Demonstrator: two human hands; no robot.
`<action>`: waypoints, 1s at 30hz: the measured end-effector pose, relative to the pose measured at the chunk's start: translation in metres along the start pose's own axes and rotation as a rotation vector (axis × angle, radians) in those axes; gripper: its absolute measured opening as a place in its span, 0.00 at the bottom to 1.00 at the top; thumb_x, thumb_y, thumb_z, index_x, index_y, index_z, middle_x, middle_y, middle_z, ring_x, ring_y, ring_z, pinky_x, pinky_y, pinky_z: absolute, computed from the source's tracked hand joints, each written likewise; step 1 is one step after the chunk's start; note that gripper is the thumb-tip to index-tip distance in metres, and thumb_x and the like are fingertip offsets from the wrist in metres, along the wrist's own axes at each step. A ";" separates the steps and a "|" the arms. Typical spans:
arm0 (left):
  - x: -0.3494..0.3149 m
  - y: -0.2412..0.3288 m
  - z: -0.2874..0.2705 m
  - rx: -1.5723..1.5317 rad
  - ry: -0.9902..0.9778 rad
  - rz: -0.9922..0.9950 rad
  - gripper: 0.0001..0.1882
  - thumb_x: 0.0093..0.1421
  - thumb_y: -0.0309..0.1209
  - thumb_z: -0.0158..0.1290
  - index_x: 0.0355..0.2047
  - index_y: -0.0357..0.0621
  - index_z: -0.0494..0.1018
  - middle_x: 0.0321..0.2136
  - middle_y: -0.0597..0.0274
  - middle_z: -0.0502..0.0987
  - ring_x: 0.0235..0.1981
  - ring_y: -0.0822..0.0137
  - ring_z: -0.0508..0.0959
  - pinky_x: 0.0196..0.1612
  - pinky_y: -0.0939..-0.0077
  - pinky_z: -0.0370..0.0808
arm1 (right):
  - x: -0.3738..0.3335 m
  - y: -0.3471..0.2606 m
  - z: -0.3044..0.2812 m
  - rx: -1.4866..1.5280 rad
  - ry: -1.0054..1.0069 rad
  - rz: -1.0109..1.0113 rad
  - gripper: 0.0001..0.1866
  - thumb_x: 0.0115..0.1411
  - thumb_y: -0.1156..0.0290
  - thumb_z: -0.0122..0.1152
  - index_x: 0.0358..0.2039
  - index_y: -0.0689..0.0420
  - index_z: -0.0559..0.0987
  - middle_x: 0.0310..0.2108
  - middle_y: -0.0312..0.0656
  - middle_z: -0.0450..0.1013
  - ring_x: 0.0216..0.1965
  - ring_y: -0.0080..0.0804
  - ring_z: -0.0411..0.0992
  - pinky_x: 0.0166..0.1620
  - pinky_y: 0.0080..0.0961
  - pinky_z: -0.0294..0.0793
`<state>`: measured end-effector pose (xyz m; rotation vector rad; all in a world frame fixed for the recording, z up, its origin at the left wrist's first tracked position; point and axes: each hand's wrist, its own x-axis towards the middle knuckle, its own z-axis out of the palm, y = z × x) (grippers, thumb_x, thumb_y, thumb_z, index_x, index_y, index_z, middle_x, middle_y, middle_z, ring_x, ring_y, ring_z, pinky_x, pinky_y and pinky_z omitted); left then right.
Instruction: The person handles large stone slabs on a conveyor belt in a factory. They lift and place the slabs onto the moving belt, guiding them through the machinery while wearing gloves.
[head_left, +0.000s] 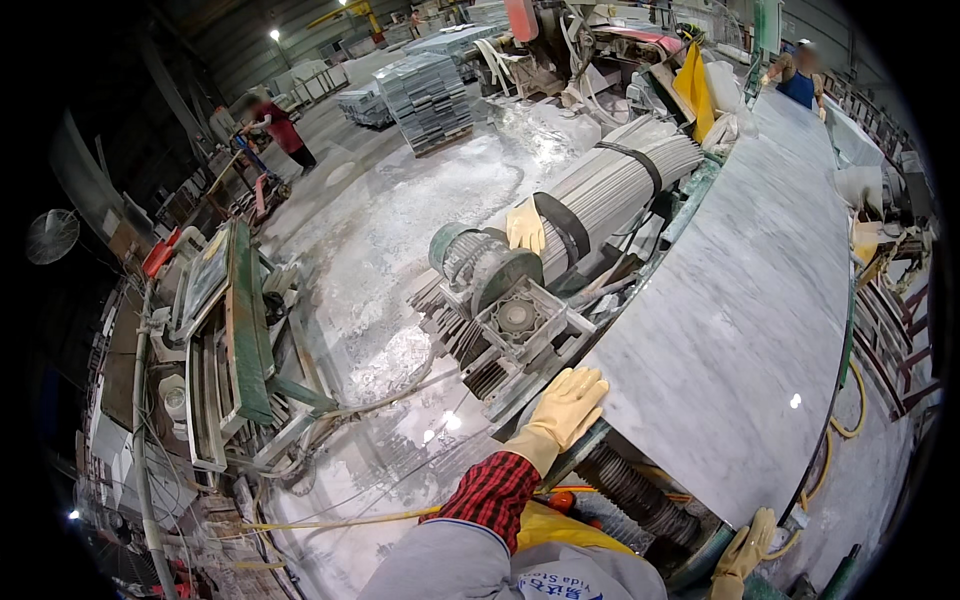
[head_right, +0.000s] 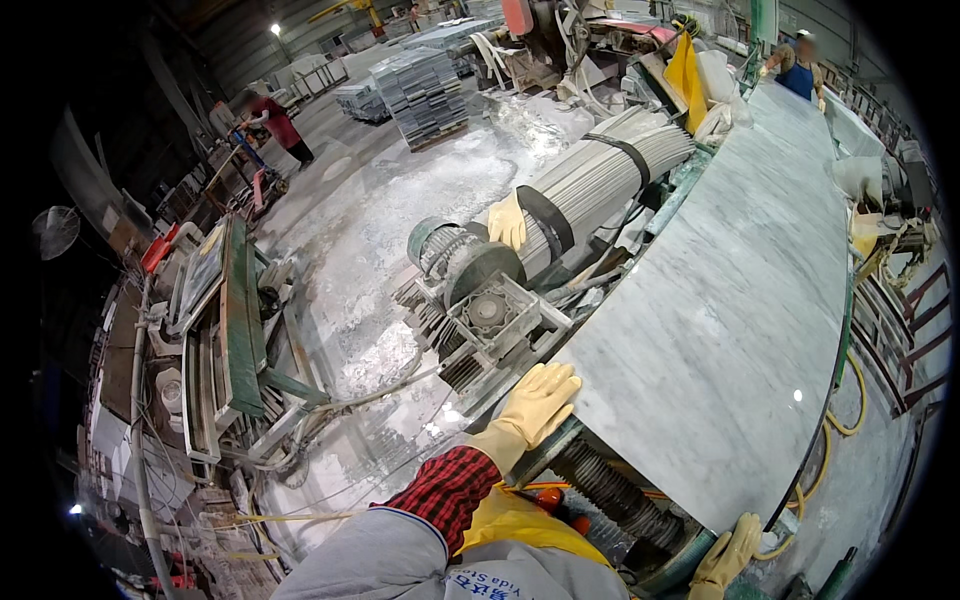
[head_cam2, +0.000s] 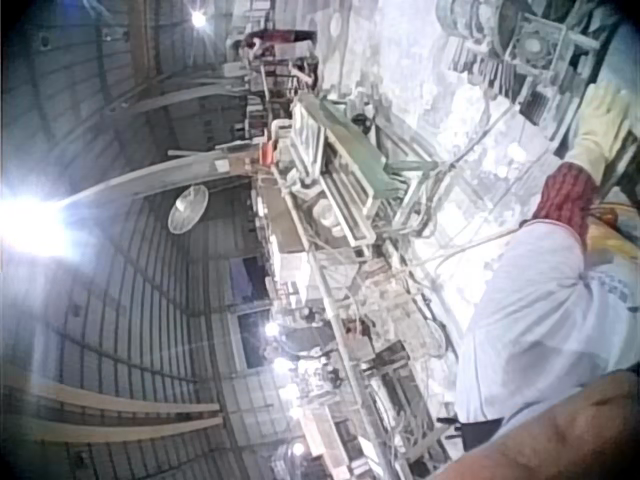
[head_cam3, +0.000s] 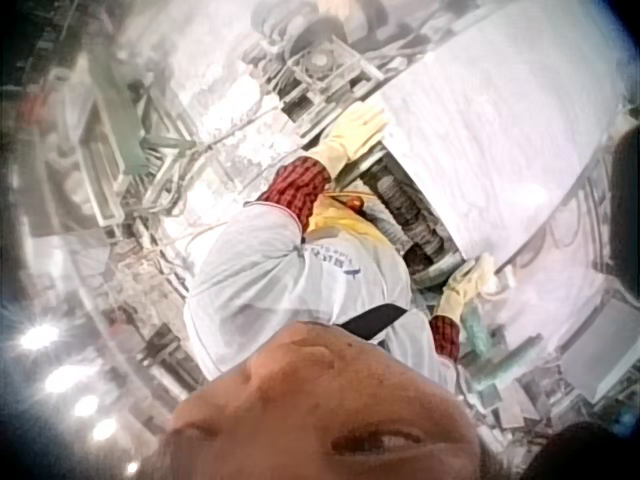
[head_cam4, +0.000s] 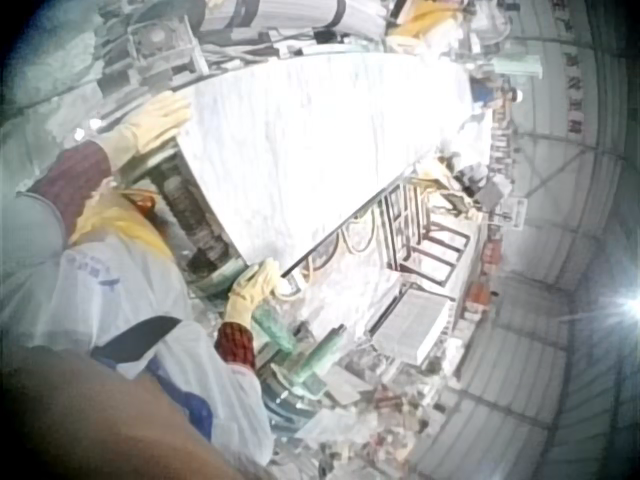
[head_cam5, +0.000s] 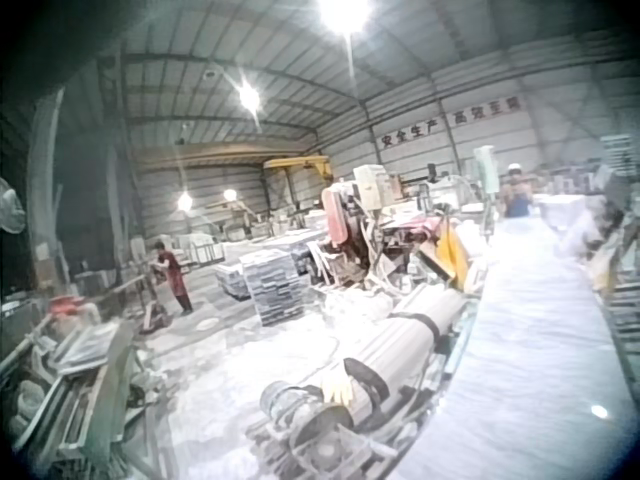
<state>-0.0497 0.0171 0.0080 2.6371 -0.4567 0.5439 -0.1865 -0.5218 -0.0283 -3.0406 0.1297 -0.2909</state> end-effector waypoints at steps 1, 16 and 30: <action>0.001 0.001 0.000 -0.007 0.000 0.006 0.25 0.71 0.37 0.59 0.65 0.46 0.73 0.67 0.45 0.74 0.68 0.41 0.72 0.75 0.47 0.64 | -0.003 0.001 0.000 -0.001 0.008 0.001 0.26 0.81 0.64 0.45 0.73 0.62 0.71 0.76 0.58 0.63 0.78 0.59 0.59 0.80 0.53 0.53; 0.001 0.006 -0.010 0.003 -0.010 0.014 0.23 0.69 0.35 0.60 0.63 0.44 0.74 0.65 0.45 0.75 0.69 0.42 0.72 0.74 0.48 0.65 | -0.009 -0.003 -0.003 -0.017 -0.018 0.019 0.27 0.82 0.64 0.44 0.75 0.61 0.69 0.77 0.56 0.62 0.79 0.58 0.57 0.81 0.55 0.52; -0.001 0.009 -0.014 -0.015 -0.035 0.012 0.23 0.71 0.37 0.59 0.64 0.44 0.73 0.66 0.44 0.74 0.68 0.40 0.71 0.74 0.47 0.64 | -0.015 -0.003 0.000 0.009 0.033 0.019 0.27 0.81 0.62 0.46 0.73 0.62 0.72 0.75 0.57 0.65 0.77 0.60 0.59 0.80 0.55 0.52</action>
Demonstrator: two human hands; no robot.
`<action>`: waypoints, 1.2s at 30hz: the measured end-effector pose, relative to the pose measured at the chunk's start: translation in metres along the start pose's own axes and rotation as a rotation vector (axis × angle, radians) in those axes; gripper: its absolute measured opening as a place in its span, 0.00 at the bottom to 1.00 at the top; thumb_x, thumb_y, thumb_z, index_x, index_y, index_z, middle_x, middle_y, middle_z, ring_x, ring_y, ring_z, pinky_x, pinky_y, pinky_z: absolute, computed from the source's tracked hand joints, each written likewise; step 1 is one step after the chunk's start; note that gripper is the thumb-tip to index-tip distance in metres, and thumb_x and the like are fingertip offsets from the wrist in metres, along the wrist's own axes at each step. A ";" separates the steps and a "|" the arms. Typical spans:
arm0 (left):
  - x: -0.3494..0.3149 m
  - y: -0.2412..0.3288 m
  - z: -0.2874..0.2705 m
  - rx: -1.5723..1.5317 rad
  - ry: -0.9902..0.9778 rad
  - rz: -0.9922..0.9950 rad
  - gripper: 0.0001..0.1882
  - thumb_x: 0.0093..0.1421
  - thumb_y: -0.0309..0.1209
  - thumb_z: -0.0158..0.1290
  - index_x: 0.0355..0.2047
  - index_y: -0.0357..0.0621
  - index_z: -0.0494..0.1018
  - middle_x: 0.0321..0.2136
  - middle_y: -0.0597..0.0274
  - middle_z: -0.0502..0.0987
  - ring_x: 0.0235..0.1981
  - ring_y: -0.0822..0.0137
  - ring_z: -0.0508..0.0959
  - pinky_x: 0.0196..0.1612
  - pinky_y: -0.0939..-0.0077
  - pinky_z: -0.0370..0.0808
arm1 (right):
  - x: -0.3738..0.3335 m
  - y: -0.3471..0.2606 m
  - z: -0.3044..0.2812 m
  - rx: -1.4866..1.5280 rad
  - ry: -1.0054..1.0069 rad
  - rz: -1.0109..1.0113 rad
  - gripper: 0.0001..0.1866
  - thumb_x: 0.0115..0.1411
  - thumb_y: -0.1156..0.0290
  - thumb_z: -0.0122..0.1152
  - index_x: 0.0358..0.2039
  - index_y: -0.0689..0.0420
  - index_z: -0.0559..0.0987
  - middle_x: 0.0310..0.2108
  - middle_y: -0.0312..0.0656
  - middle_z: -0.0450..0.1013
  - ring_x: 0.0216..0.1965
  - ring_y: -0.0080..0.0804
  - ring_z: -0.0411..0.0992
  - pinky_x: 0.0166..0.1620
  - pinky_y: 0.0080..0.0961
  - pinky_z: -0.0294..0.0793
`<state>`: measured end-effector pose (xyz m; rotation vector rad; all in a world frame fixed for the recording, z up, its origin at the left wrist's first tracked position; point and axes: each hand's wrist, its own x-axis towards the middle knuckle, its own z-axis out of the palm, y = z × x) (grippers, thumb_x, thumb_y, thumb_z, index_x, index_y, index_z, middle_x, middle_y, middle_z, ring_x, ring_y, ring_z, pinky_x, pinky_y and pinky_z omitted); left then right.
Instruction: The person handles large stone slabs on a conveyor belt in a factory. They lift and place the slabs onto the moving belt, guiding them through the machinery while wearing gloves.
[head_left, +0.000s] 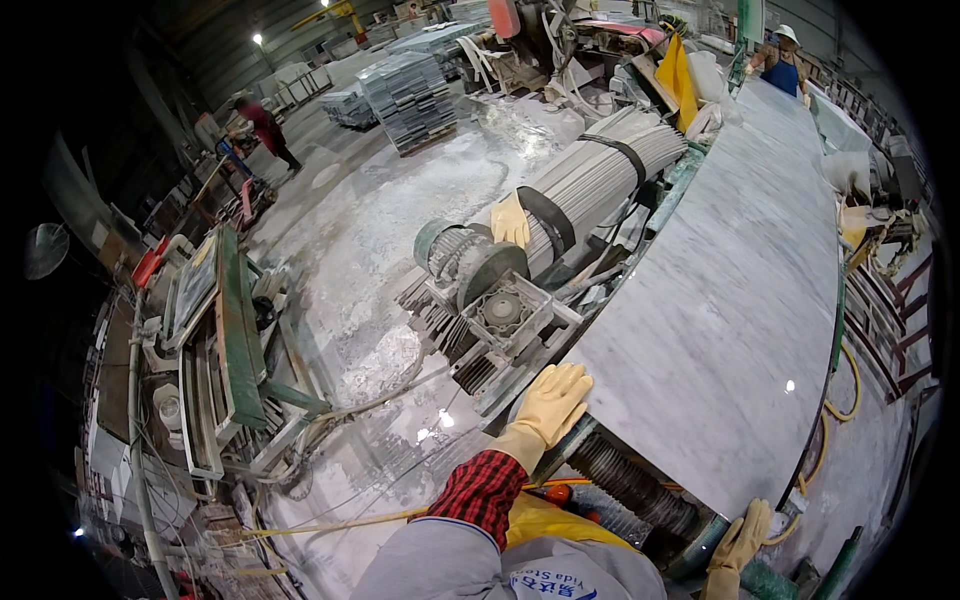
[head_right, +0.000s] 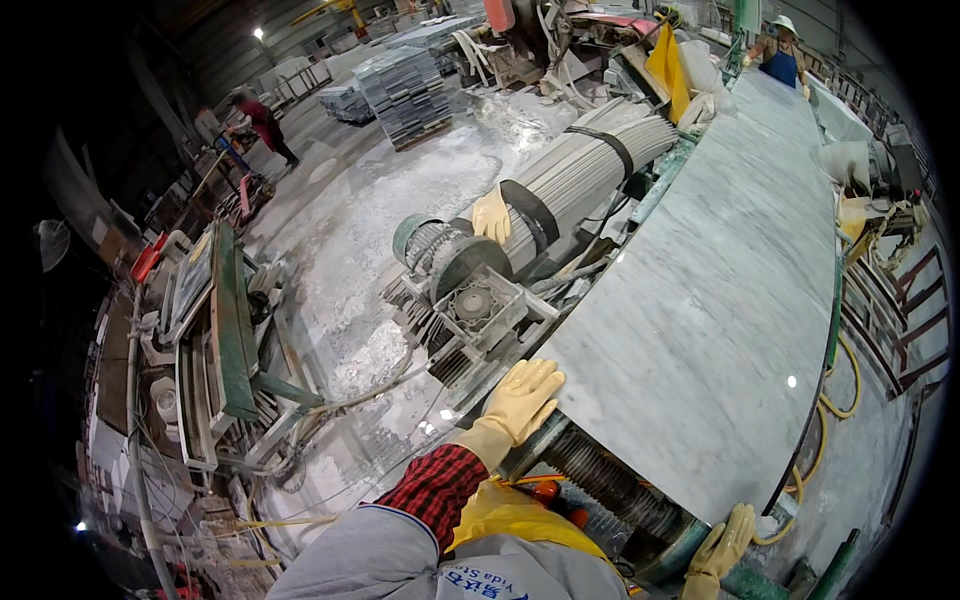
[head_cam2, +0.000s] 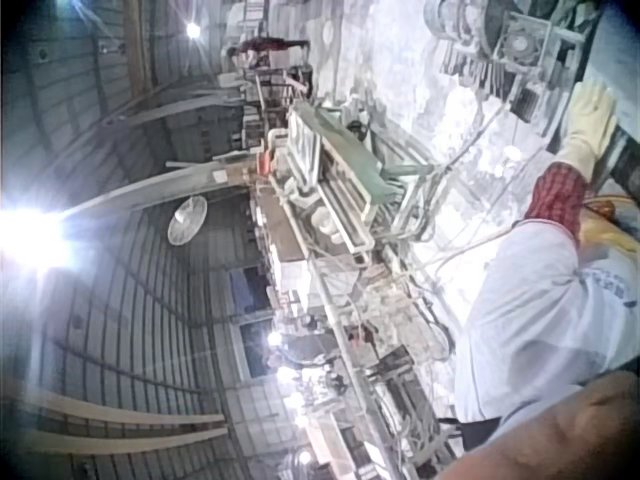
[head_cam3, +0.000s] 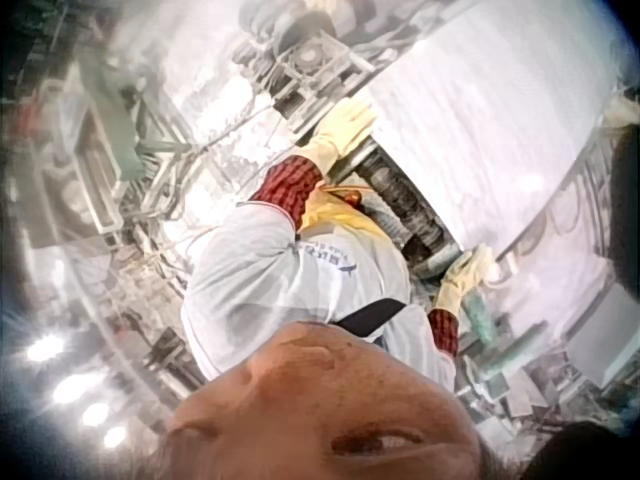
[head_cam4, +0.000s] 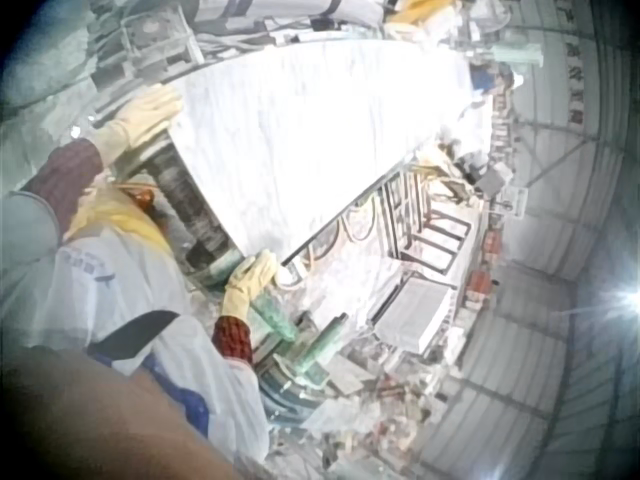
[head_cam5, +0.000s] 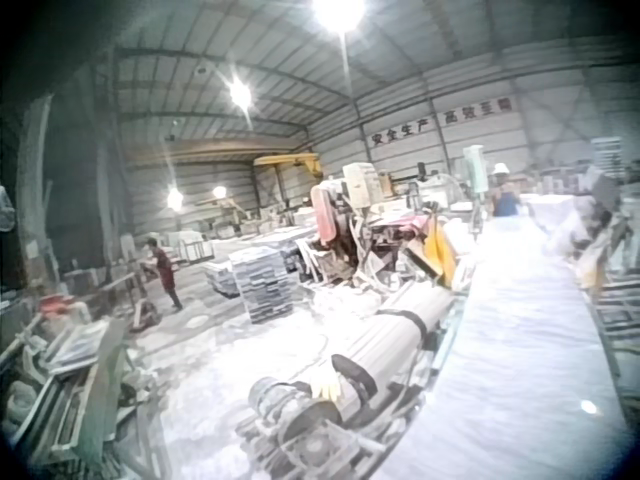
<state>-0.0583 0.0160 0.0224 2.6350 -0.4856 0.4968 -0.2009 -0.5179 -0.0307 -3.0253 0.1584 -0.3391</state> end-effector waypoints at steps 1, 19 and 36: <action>-0.002 -0.001 0.000 0.000 0.009 0.001 0.23 0.71 0.37 0.59 0.63 0.44 0.73 0.66 0.44 0.74 0.68 0.40 0.71 0.74 0.46 0.64 | 0.000 -0.002 -0.002 0.004 -0.003 0.000 0.27 0.81 0.62 0.46 0.73 0.63 0.72 0.75 0.57 0.65 0.77 0.60 0.59 0.80 0.55 0.52; -0.019 -0.024 0.025 0.085 -0.015 0.007 0.24 0.69 0.27 0.57 0.65 0.41 0.73 0.64 0.42 0.73 0.64 0.40 0.71 0.71 0.48 0.65 | 0.022 -0.049 -0.052 0.215 0.063 0.027 0.23 0.65 0.64 0.62 0.59 0.57 0.81 0.62 0.55 0.76 0.64 0.58 0.71 0.70 0.53 0.67; -0.022 0.006 -0.016 0.213 -0.124 0.205 0.26 0.80 0.38 0.47 0.71 0.36 0.72 0.69 0.33 0.72 0.73 0.36 0.67 0.77 0.40 0.60 | -0.015 -0.101 -0.053 0.432 0.389 -0.067 0.25 0.62 0.70 0.69 0.58 0.65 0.77 0.57 0.53 0.75 0.61 0.55 0.71 0.69 0.52 0.68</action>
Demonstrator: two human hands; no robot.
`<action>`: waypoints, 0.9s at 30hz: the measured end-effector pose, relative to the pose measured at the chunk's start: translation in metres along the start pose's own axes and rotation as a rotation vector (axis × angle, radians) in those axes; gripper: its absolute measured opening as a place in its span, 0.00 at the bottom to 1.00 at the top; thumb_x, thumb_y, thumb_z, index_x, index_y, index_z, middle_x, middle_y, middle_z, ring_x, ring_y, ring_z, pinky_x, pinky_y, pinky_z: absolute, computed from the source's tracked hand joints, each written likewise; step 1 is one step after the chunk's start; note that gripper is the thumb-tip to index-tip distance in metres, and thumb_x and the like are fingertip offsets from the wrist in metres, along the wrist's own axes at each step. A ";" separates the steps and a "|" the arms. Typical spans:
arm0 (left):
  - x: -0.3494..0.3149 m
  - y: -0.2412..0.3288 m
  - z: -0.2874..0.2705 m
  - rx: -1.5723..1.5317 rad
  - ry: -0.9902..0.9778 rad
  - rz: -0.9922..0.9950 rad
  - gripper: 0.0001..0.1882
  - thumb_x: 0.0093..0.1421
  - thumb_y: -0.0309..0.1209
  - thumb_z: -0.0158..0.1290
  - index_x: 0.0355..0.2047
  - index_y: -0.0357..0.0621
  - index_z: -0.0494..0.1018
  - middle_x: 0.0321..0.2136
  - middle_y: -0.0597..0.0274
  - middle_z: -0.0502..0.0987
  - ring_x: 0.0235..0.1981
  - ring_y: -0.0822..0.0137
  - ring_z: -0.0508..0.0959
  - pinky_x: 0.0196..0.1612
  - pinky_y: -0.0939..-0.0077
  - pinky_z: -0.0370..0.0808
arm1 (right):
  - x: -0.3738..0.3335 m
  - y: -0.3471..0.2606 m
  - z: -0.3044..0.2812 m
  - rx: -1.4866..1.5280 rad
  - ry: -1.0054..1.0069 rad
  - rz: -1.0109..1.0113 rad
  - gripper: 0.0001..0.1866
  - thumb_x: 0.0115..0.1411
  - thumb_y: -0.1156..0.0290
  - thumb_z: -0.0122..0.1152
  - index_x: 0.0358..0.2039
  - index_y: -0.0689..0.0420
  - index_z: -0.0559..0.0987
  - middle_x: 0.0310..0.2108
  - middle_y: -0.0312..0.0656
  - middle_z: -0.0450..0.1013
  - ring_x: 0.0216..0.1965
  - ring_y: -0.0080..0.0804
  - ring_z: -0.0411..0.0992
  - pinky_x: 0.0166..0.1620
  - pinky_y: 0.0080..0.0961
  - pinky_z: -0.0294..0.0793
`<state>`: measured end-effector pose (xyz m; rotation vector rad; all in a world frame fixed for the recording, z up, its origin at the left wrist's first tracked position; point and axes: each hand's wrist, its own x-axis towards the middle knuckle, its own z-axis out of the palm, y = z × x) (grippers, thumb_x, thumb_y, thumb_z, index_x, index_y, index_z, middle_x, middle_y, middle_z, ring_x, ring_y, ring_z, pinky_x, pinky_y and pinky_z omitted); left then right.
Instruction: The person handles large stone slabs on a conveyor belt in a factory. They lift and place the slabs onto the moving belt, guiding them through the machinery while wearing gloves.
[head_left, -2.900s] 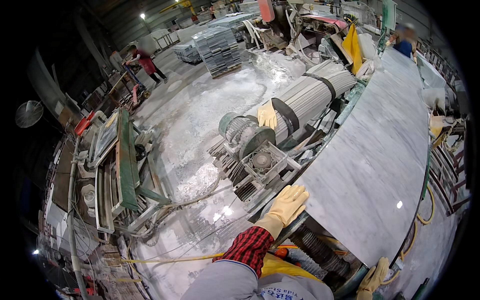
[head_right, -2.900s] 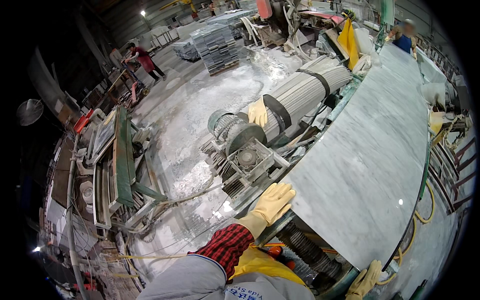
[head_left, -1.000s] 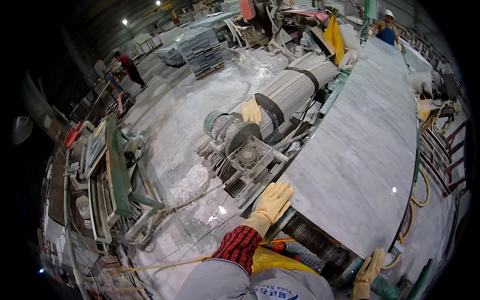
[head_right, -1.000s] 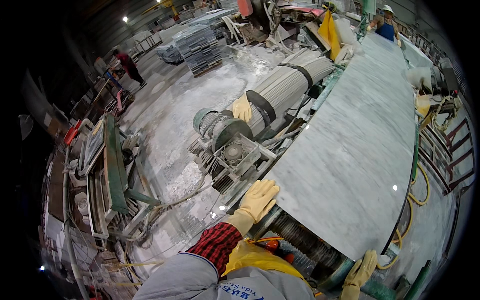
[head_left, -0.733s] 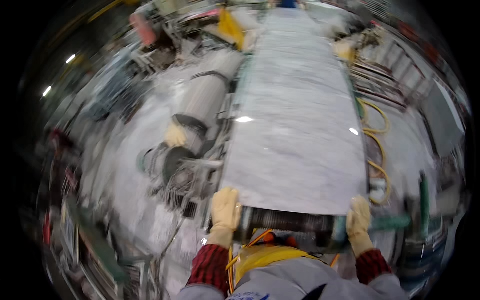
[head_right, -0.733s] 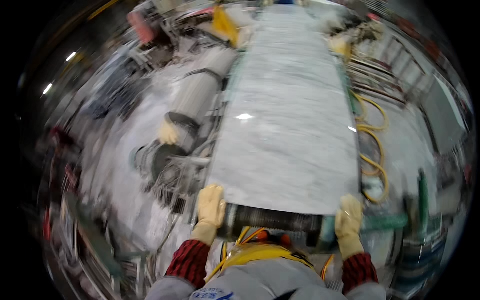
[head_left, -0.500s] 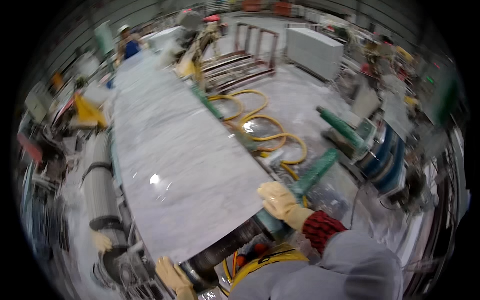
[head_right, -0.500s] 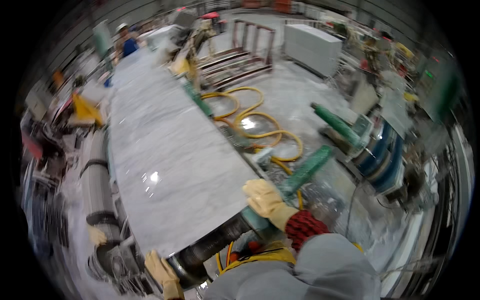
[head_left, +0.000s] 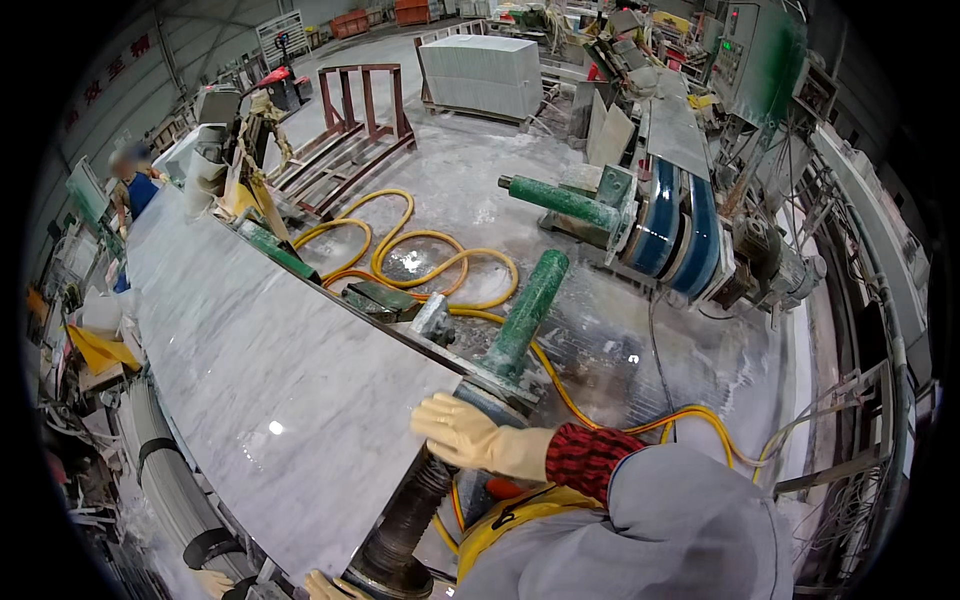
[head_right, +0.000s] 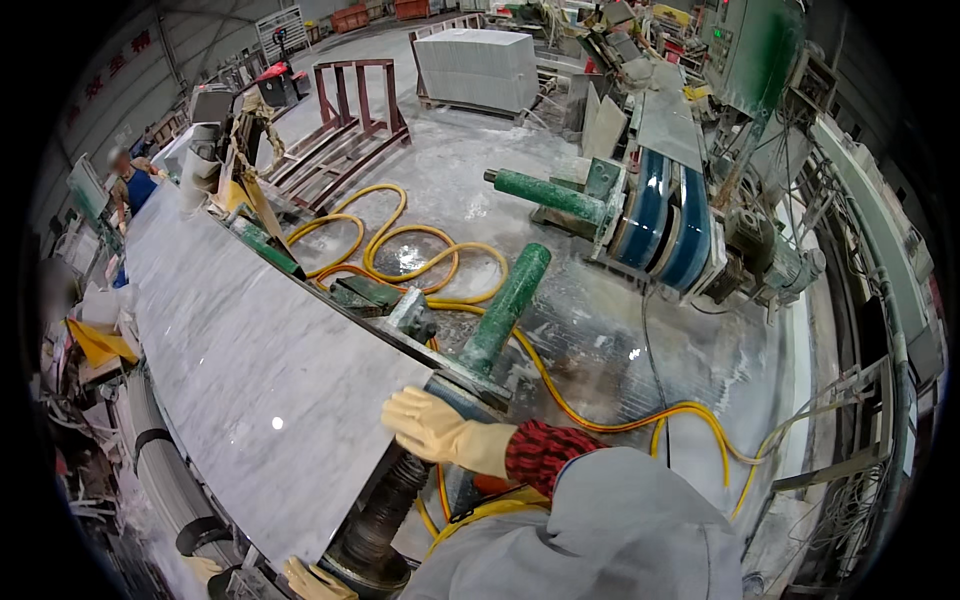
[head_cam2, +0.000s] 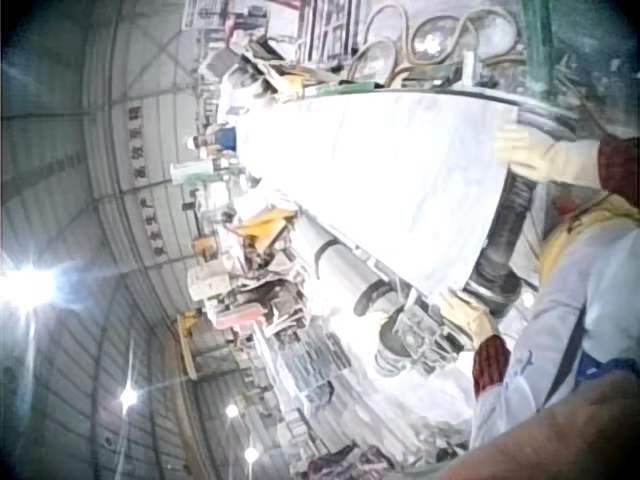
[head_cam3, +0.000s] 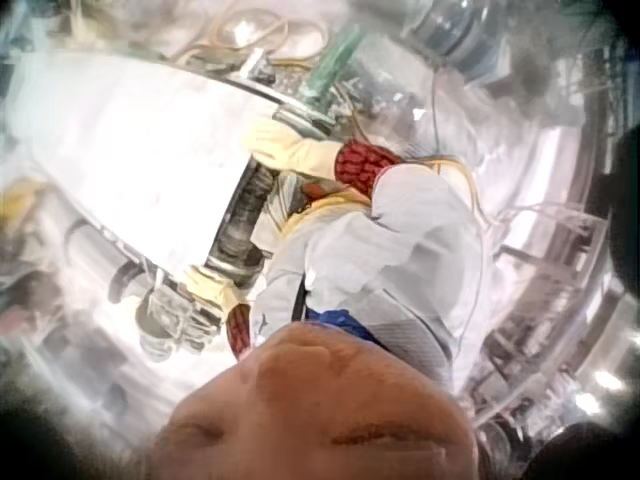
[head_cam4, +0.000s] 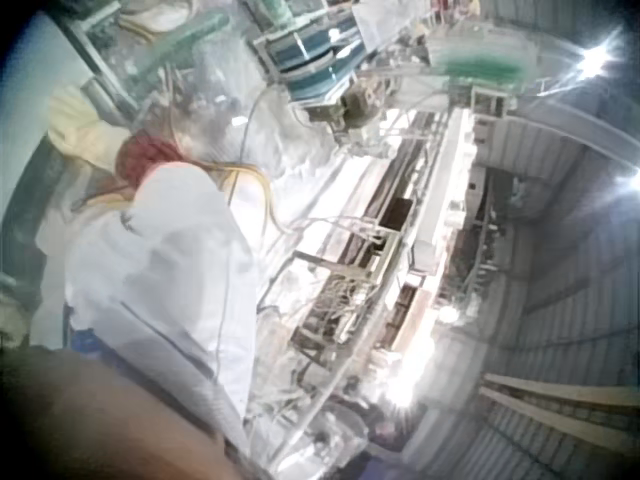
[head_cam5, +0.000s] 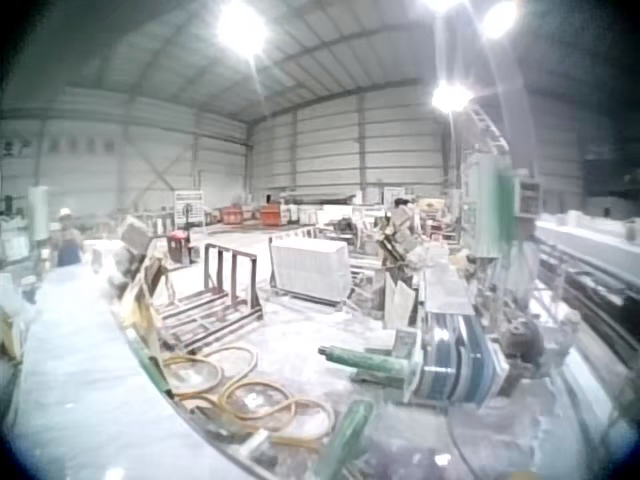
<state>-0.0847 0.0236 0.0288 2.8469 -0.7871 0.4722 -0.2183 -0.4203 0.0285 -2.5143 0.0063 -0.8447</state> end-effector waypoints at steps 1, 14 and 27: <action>-0.005 -0.037 0.039 0.139 -0.026 -0.016 0.26 0.80 0.42 0.49 0.69 0.40 0.73 0.64 0.37 0.77 0.66 0.40 0.76 0.69 0.42 0.72 | -0.002 -0.019 0.005 0.034 0.088 -0.086 0.22 0.64 0.70 0.67 0.57 0.65 0.78 0.58 0.54 0.76 0.60 0.58 0.73 0.67 0.50 0.71; -0.037 -0.004 0.027 -0.279 0.016 -0.077 0.27 0.75 0.33 0.53 0.72 0.39 0.70 0.73 0.35 0.67 0.75 0.32 0.62 0.79 0.38 0.51 | -0.003 -0.062 0.206 1.691 0.369 1.710 0.35 0.69 0.60 0.75 0.68 0.63 0.72 0.62 0.59 0.75 0.63 0.58 0.75 0.61 0.52 0.82; 0.001 -0.018 -0.033 -0.500 -0.389 0.111 0.33 0.73 0.38 0.59 0.74 0.42 0.67 0.75 0.38 0.65 0.77 0.37 0.61 0.81 0.49 0.53 | -0.023 -0.171 0.120 1.286 0.466 1.784 0.28 0.74 0.67 0.68 0.64 0.72 0.68 0.56 0.64 0.75 0.52 0.59 0.81 0.57 0.46 0.89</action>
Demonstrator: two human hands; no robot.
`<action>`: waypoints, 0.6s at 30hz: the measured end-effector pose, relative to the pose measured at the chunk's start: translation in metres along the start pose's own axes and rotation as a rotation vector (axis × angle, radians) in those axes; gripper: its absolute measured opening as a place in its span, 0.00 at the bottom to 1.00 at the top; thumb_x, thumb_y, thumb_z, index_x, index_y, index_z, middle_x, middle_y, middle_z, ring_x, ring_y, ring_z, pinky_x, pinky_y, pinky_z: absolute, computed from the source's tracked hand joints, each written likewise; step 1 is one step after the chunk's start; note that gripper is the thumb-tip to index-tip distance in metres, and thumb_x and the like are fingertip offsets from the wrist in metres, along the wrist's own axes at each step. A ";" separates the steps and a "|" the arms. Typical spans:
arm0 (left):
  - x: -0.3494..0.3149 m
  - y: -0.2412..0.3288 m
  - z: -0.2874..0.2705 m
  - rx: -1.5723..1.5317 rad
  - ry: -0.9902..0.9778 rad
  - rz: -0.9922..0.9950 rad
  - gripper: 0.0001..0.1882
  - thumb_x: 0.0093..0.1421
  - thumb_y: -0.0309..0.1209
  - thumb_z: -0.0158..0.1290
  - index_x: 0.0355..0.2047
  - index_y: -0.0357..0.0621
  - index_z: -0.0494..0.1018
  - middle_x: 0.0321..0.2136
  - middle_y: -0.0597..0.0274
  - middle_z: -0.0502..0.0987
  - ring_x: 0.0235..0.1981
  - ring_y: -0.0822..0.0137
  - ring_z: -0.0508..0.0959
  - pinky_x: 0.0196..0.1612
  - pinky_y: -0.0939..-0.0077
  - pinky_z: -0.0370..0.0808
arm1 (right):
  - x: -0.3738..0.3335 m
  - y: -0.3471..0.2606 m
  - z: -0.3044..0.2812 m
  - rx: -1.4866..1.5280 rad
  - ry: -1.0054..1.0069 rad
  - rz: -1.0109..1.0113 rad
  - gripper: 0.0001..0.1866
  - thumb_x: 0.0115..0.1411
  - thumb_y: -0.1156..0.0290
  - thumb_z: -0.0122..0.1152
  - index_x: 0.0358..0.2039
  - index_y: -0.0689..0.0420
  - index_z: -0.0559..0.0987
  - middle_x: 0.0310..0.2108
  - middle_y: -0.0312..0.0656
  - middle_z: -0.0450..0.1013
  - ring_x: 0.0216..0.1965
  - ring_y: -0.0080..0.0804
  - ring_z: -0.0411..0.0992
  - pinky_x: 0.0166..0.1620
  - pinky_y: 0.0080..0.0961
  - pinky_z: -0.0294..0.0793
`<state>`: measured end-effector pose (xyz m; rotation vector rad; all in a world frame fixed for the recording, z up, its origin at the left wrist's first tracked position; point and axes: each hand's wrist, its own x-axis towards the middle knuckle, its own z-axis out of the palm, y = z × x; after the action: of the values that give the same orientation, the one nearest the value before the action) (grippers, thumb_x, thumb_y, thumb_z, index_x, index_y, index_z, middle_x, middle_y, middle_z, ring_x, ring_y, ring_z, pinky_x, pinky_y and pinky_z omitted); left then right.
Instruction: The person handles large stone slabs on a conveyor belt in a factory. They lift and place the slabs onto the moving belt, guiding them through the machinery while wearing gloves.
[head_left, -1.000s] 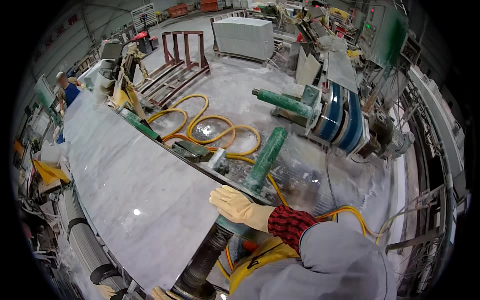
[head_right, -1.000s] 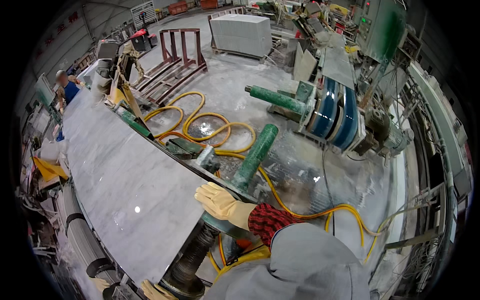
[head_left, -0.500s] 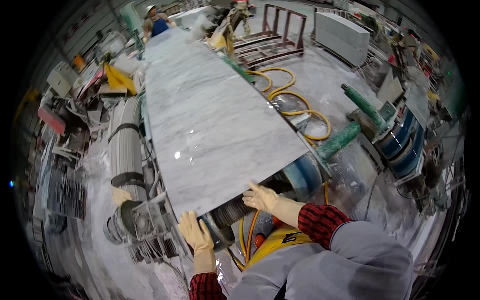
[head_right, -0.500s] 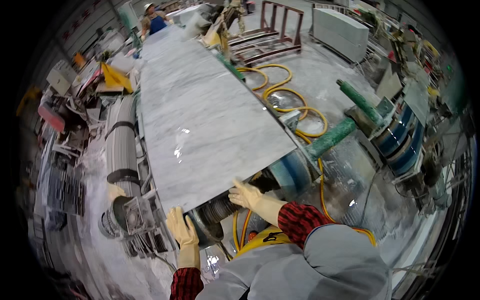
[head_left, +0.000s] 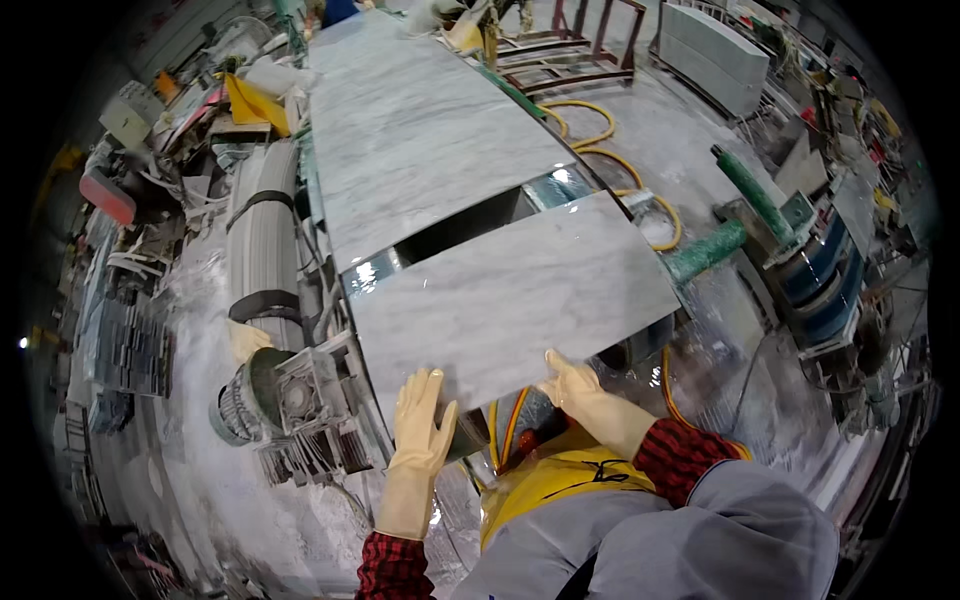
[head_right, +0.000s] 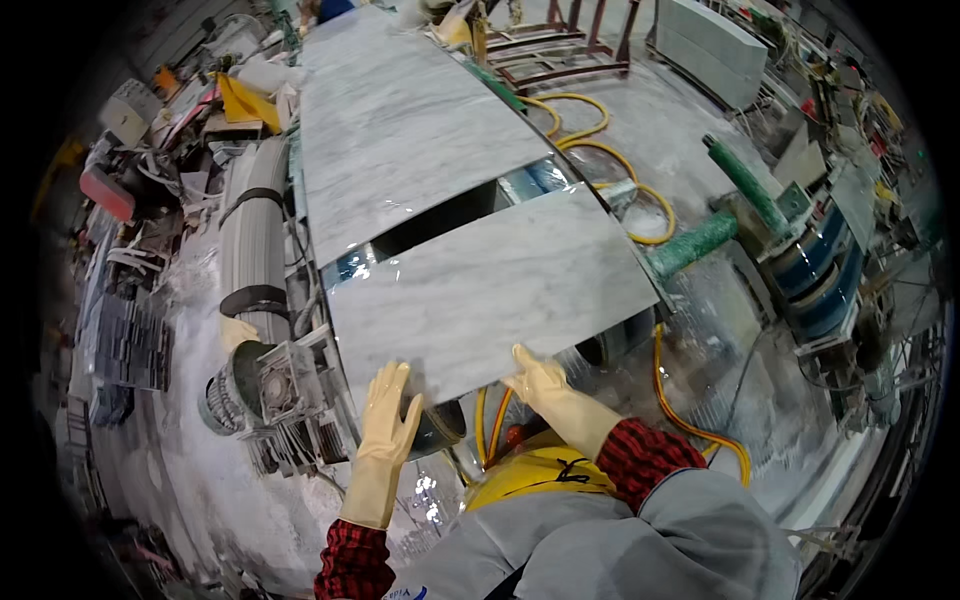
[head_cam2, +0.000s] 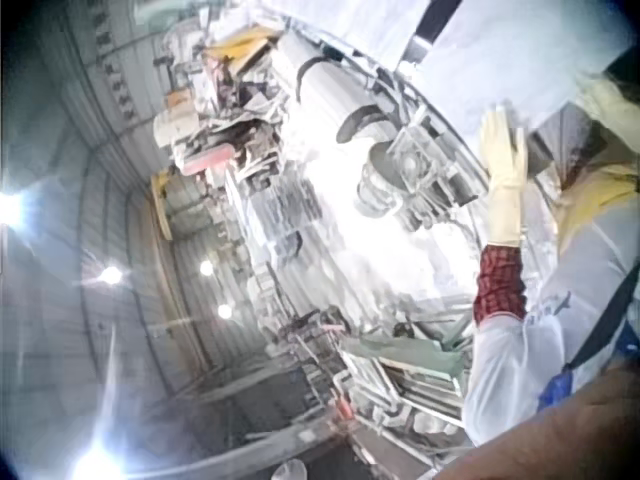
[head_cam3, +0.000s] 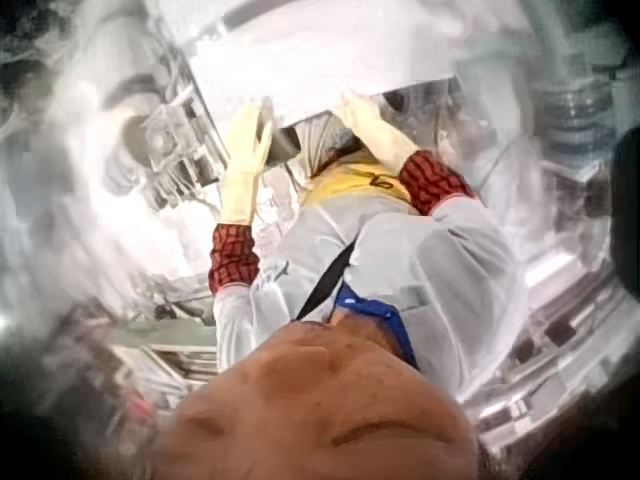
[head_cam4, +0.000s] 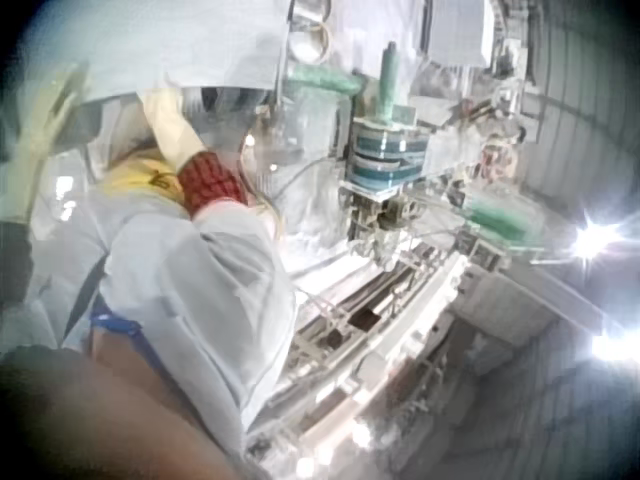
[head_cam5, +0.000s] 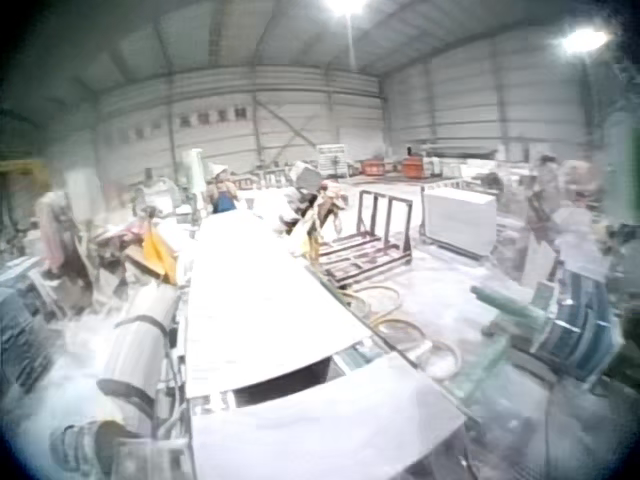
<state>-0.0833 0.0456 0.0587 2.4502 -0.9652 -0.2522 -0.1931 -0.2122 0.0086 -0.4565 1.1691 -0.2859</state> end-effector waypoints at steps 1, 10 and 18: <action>0.012 0.001 0.003 0.017 -0.009 0.032 0.33 0.72 0.39 0.59 0.74 0.42 0.67 0.75 0.38 0.65 0.77 0.37 0.61 0.82 0.49 0.53 | -0.010 0.001 -0.018 -0.037 0.030 0.011 0.29 0.74 0.66 0.68 0.64 0.74 0.69 0.56 0.63 0.76 0.51 0.57 0.82 0.57 0.45 0.89; 0.155 -0.026 0.026 0.237 0.148 0.349 0.41 0.62 0.44 0.70 0.71 0.42 0.71 0.70 0.40 0.71 0.71 0.38 0.69 0.73 0.42 0.65 | -0.030 0.018 -0.122 -0.430 -0.088 0.126 0.36 0.74 0.54 0.68 0.61 0.79 0.72 0.54 0.58 0.80 0.53 0.49 0.83 0.52 0.38 0.86; 0.180 0.080 -0.054 0.163 -0.338 -0.067 0.32 0.61 0.56 0.70 0.49 0.38 0.86 0.42 0.38 0.85 0.44 0.41 0.85 0.49 0.55 0.80 | 0.070 0.060 -0.202 -0.553 -0.862 -0.084 0.26 0.76 0.62 0.57 0.68 0.66 0.73 0.71 0.57 0.68 0.69 0.45 0.72 0.68 0.34 0.76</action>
<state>0.0197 -0.1065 0.1467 2.6448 -1.0782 -0.6517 -0.3554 -0.2300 -0.1415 -0.9943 0.3599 0.1758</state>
